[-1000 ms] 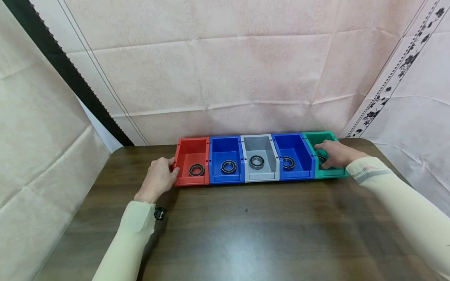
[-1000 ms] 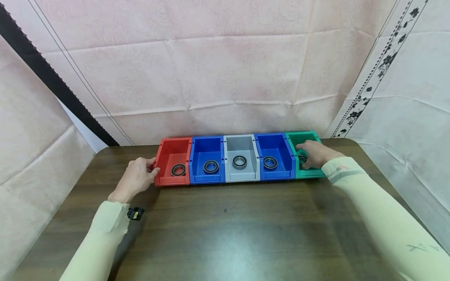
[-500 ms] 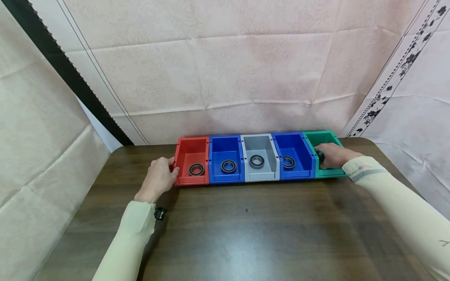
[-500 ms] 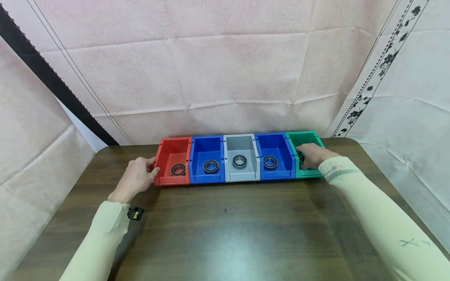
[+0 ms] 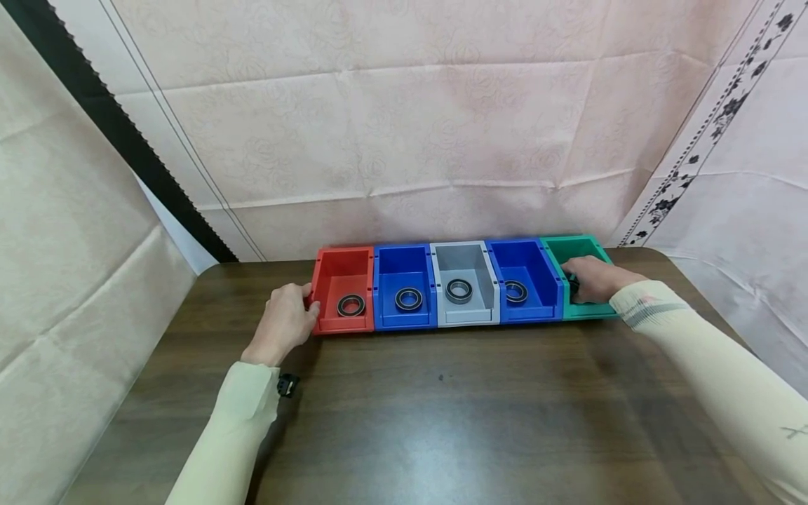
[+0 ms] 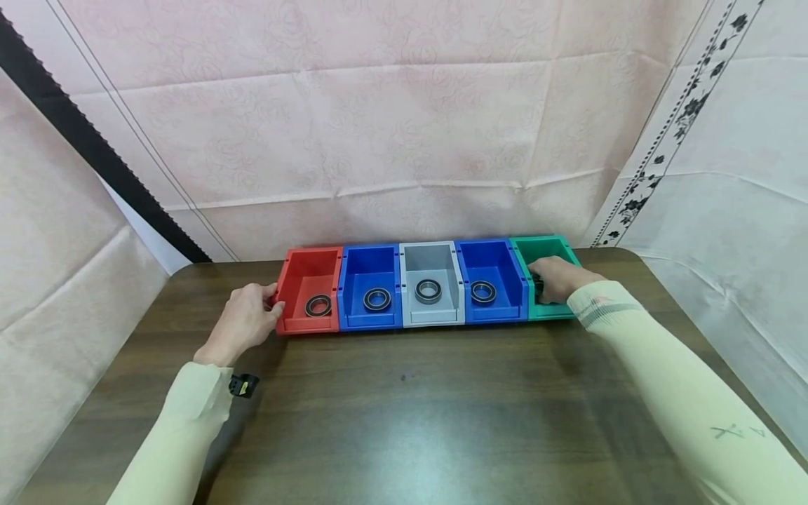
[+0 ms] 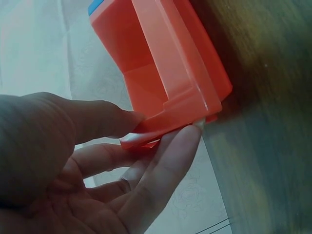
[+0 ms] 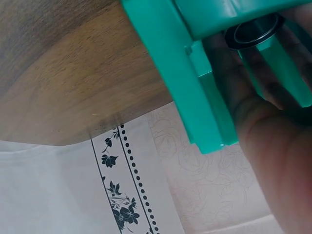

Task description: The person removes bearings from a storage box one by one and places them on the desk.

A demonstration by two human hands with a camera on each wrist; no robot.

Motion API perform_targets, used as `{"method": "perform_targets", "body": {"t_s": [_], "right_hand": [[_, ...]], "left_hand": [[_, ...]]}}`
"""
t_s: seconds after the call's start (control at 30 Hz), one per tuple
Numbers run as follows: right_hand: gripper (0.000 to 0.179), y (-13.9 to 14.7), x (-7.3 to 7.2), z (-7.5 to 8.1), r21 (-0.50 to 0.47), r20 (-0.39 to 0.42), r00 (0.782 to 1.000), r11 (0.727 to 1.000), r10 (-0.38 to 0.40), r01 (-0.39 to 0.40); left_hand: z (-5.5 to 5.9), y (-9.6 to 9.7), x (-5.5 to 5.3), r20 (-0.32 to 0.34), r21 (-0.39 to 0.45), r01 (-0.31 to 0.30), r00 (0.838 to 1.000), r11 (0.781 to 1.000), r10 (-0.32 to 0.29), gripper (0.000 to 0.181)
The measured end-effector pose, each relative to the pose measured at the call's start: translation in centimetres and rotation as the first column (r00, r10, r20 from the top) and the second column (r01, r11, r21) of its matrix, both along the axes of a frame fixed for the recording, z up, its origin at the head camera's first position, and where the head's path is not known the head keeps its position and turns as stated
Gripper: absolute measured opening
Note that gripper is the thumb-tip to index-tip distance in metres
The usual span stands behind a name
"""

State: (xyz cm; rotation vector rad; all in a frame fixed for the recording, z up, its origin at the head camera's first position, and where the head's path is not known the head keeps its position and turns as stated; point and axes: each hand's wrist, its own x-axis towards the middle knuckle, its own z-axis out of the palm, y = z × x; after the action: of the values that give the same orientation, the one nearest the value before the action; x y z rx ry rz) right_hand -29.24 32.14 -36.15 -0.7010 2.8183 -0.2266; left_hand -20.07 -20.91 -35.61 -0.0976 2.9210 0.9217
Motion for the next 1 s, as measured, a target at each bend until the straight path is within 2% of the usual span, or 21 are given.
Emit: {"method": "perform_targets", "body": {"t_s": [0.23, 0.47, 0.73, 1.0], "right_hand": [[0.037, 0.1, 0.0, 0.3, 0.010, 0.012, 1.000, 1.000, 0.000, 0.000], [0.044, 0.2, 0.4, 1.3, -0.022, 0.035, 0.999, 1.000, 0.017, -0.016], [0.036, 0.2, 0.7, 2.5, -0.042, 0.056, 0.996, 0.996, 0.076, -0.073], [0.034, 0.4, 0.9, 3.7, 0.001, 0.049, 0.992, 0.993, 0.119, -0.119]], "left_hand": [[0.0, 0.0, 0.1, 0.015, 0.001, -0.012, 1.000, 1.000, 0.012, 0.041], [0.0, 0.1, 0.0, 0.020, -0.007, -0.012, 1.000, 1.000, 0.012, 0.040], [0.0, 0.2, 0.1, 0.022, -0.006, -0.020, 1.000, 1.000, 0.020, 0.040], [-0.1, 0.2, 0.1, 0.026, 0.000, -0.023, 0.999, 1.000, 0.023, 0.037]]}}
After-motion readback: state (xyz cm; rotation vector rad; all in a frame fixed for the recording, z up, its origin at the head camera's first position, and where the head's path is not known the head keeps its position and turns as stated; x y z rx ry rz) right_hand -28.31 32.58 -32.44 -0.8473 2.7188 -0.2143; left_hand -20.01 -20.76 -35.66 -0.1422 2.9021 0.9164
